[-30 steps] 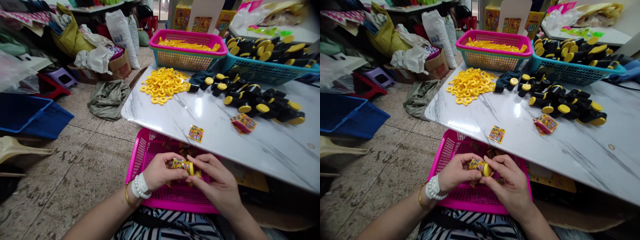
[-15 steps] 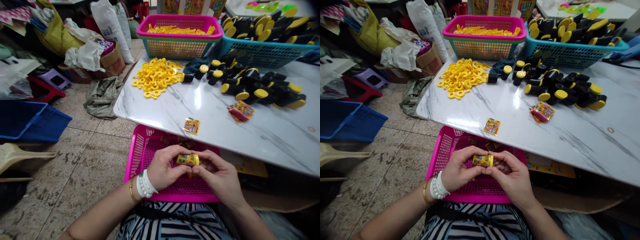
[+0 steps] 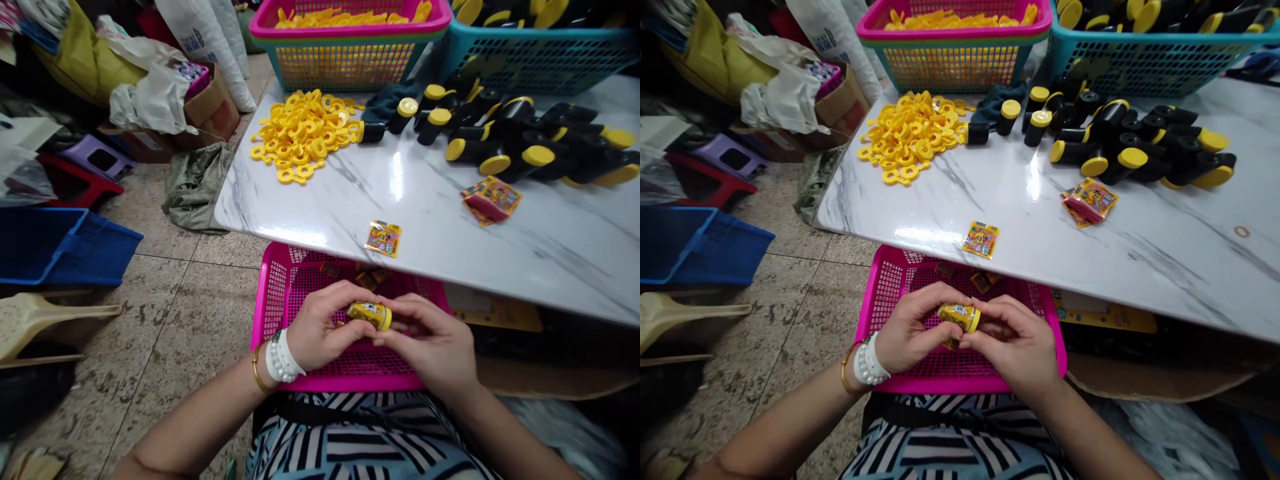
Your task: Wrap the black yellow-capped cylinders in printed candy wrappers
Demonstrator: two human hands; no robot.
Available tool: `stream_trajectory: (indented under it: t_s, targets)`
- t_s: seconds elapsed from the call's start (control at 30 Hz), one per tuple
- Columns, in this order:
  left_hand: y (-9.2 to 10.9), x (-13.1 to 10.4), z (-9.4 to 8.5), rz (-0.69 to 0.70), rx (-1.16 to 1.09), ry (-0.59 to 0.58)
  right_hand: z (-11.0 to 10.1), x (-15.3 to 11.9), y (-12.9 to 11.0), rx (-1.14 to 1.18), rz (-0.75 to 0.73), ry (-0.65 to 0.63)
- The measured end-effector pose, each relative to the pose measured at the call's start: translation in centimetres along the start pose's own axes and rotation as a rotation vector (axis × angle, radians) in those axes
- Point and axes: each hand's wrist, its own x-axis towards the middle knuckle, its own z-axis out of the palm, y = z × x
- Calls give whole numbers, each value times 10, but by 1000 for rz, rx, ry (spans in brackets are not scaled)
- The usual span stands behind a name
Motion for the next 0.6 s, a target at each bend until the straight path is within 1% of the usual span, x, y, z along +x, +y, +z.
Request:
stream_trajectory:
  t_s: [0.07, 0.1, 0.13, 0.2, 0.23, 0.27, 0.33, 0.4, 0.43, 0.47, 0.5, 0.53, 0.6]
  targets:
    - [-3, 4, -2, -29, -3, -9, 2, 2, 1, 137, 193, -8]
    - [-6, 6, -1, -67, -25, -5, 2, 4, 2, 175, 260, -27]
    - [-9, 6, 0, -120, -69, 2, 2, 5, 3, 188, 299, -48]
    - [-14, 6, 3, -244, -231, 22, 1, 8, 5, 168, 302, -58]
    - [-17, 6, 5, -305, -338, 26, 0, 8, 6, 135, 262, -43]
    - [-19, 4, 7, -359, -441, 22, -2, 8, 7, 82, 193, -23]
    - [-22, 1, 9, -458, -583, -13, -6, 7, 10, -84, -8, -16]
    - [-24, -2, 9, -547, -623, -46, -10, 6, 12, -263, -223, -65]
    - [-25, -3, 9, -571, -620, -49, -12, 5, 13, -323, -303, -98]
    - [-25, -5, 9, -569, -608, -42, -13, 4, 13, -357, -354, -126]
    - [-24, -7, 9, -536, -569, -21, -13, 4, 13, -367, -376, -141]
    - [-23, -8, 9, -475, -492, 6, -13, 3, 11, -355, -376, -137]
    - [-18, -11, 9, -291, -256, 42, -11, 2, 7, -287, -295, -115]
